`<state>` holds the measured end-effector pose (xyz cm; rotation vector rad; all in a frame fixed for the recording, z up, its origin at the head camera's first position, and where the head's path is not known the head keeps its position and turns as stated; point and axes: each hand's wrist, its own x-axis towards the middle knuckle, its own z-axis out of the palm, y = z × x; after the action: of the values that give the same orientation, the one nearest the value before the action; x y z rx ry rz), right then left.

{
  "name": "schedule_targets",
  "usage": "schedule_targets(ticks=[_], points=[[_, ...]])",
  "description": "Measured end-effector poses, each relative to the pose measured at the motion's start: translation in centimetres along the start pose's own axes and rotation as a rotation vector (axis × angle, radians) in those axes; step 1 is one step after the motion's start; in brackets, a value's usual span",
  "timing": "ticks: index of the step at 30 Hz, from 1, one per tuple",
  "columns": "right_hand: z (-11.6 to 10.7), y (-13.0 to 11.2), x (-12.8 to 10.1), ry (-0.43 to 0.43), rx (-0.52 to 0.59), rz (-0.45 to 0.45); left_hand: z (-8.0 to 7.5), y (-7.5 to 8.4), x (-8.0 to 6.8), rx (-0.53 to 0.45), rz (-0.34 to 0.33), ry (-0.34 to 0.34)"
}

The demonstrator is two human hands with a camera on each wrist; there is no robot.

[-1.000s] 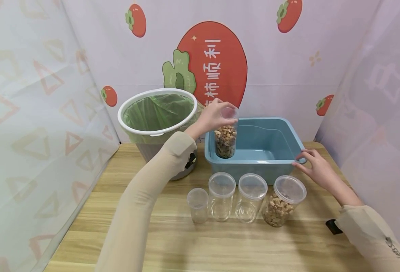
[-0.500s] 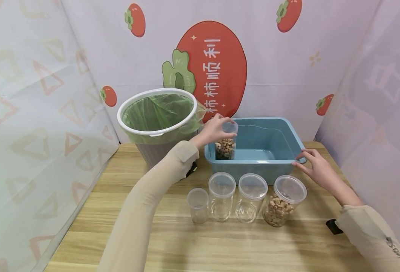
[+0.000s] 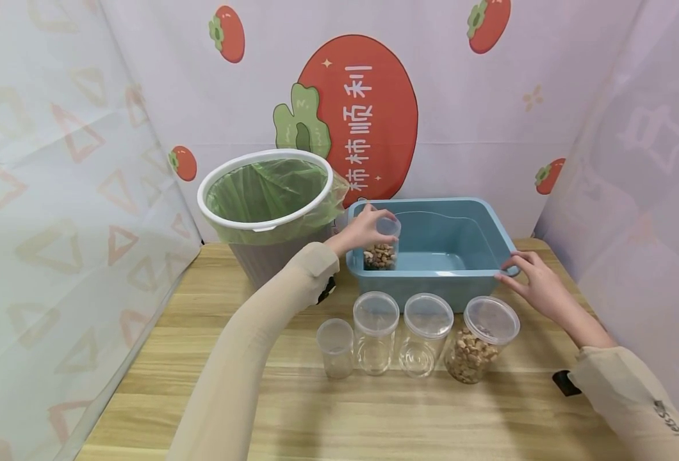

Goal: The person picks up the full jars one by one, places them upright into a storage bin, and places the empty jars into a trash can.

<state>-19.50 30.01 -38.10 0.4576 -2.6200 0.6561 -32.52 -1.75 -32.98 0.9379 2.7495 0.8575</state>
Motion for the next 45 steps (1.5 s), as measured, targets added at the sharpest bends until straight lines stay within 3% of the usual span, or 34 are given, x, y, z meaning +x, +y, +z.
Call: schedule_targets(ticks=[11,23,34,40,45], points=[[0.0,0.2,0.0,-0.003,0.007,0.0,1.3,-0.8,0.0,0.022,-0.014,-0.107],[0.1,0.1,0.0,0.003,0.006,-0.004,0.3,-0.5,-0.7,0.144,-0.007,-0.175],[0.0,0.1,0.0,-0.001,0.017,0.004,-1.0,1.9,-2.3,0.157,0.05,-0.155],[0.1,0.3,0.0,-0.034,0.014,0.027,-0.9,3.7,-4.0,0.121,0.088,-0.168],[0.1,0.3,0.0,-0.032,0.016,0.029,-0.7,5.7,-5.4,0.175,0.145,-0.135]])
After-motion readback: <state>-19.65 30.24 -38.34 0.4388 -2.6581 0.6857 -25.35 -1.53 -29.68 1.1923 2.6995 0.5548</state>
